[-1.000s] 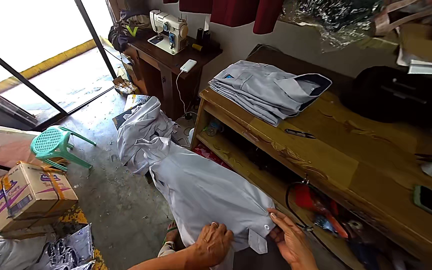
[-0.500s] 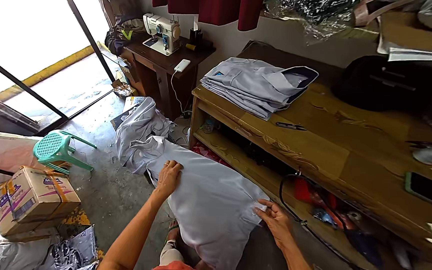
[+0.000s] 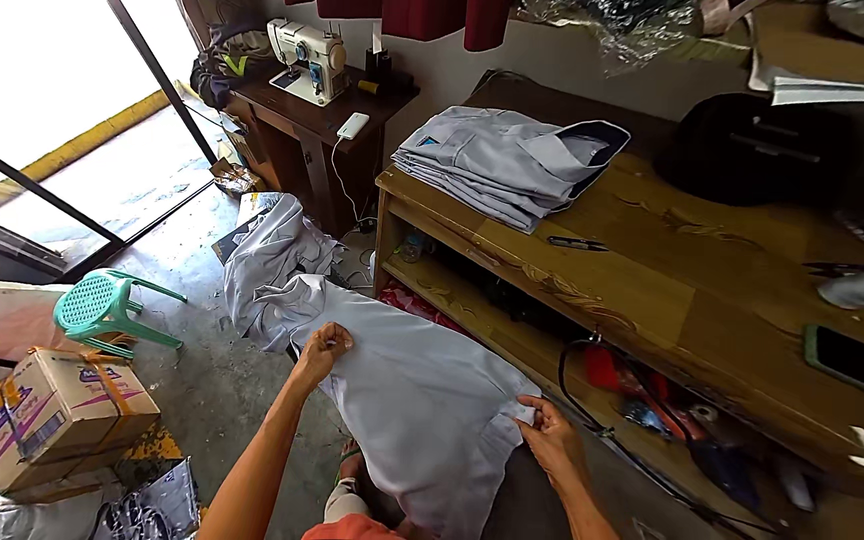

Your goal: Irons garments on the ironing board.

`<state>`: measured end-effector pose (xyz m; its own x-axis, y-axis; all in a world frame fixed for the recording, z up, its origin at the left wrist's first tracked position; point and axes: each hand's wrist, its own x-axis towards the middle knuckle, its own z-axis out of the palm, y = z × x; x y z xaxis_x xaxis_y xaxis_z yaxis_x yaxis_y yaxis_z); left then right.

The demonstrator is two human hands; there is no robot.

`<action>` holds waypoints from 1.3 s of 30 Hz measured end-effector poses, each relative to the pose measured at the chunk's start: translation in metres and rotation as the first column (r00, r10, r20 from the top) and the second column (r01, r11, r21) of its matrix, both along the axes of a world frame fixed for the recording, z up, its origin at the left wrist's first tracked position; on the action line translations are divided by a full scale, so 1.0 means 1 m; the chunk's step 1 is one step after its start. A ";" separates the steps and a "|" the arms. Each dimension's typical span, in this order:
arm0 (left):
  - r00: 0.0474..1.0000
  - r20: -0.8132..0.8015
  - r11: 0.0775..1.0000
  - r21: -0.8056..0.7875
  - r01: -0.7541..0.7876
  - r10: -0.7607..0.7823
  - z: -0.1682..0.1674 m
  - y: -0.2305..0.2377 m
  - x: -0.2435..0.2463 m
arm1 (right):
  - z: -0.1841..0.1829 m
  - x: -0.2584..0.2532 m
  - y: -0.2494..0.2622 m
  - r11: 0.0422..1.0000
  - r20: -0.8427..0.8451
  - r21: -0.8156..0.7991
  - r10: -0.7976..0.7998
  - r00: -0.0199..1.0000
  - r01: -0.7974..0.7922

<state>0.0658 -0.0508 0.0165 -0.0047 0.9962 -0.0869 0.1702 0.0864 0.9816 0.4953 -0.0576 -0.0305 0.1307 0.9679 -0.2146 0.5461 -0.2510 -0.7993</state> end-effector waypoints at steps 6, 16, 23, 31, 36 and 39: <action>0.774 0.159 0.670 -0.416 0.615 -0.612 0.036 -0.072 0.018 | -0.006 0.004 0.001 0.999 -0.080 0.025 -0.029 0.996 0.031; 0.537 -0.640 0.792 -0.192 0.580 -0.549 -0.019 -0.120 0.227 | 0.014 0.022 0.005 0.986 -0.428 -0.159 -0.030 0.903 -0.042; 0.864 -0.124 0.870 -0.149 0.469 -0.487 0.053 -0.093 0.189 | 0.013 0.021 0.030 0.897 0.358 0.192 0.314 0.880 -0.398; 0.893 -0.247 0.922 -0.003 0.387 -0.376 0.259 0.023 0.017 | 0.150 -0.077 0.162 0.705 0.347 0.420 0.457 0.819 -0.571; 0.874 -0.475 0.977 0.116 0.180 -0.105 0.246 0.021 0.030 | 0.271 -0.173 0.167 0.675 0.345 0.548 0.355 0.869 -0.493; 0.827 -0.557 0.994 0.110 -0.026 0.083 0.170 0.020 0.079 | 0.311 -0.209 0.152 0.674 0.359 0.562 0.323 0.876 -0.479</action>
<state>0.1444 -0.0312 0.1869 -0.0783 0.9961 0.0406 0.6903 0.0248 0.7231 0.2859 0.0946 0.2809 -0.3362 0.8374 0.4310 0.6469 0.5379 -0.5405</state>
